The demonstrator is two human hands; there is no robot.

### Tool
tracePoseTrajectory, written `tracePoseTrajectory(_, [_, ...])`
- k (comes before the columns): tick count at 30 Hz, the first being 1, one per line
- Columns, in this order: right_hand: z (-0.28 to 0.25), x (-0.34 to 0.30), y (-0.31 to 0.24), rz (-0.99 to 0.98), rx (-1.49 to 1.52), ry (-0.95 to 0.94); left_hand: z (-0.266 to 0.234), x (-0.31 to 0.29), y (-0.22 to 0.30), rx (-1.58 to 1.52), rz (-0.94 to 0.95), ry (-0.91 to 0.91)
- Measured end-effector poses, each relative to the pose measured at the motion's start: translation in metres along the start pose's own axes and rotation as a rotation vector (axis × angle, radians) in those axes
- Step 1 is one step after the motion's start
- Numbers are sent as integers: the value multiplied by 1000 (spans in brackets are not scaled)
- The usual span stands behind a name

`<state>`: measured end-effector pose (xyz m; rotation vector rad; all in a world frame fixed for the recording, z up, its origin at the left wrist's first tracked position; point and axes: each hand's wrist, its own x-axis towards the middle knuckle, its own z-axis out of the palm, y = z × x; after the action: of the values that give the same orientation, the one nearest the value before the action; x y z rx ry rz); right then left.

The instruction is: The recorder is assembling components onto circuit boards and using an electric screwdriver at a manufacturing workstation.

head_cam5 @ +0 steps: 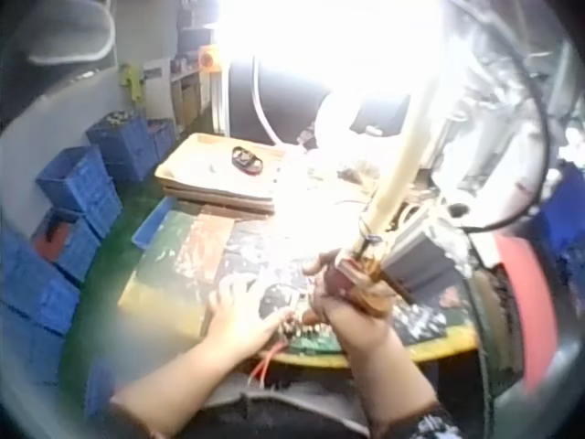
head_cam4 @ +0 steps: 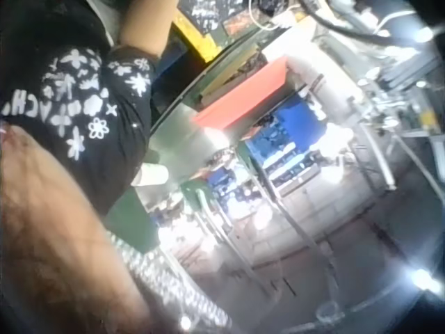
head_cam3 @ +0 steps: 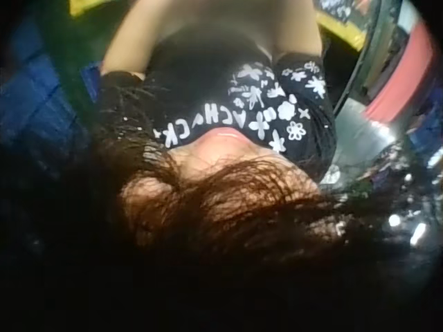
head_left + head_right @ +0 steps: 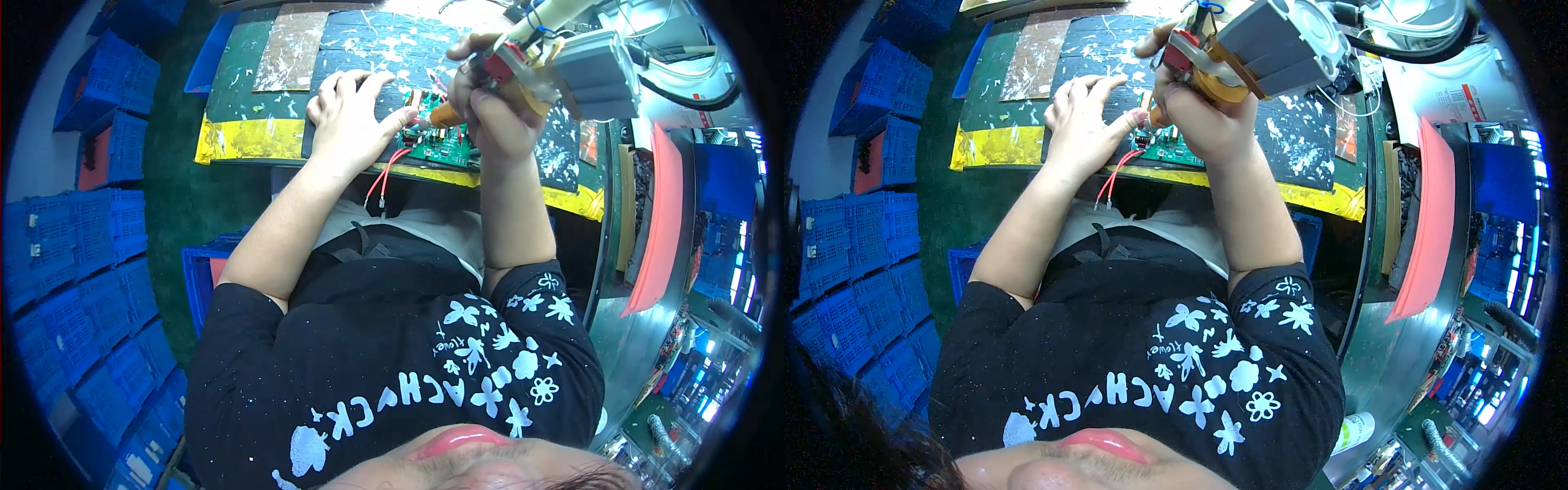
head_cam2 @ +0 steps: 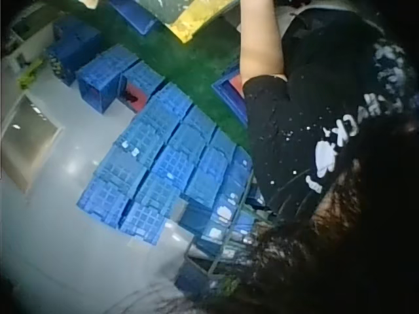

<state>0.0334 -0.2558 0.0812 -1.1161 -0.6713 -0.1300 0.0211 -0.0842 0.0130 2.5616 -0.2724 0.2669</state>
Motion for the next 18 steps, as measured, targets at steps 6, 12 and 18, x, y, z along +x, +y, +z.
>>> tracePoseTrajectory(6, [13,6,-17,-95,-81,16,4,3,-6,1,-23,-38])
tracePoseTrajectory(12, [26,3,-19,-70,-101,13,1,4,-8,51,-51,-86])
tracePoseTrajectory(18, [43,0,-17,30,-333,39,9,1,-12,-100,24,158])
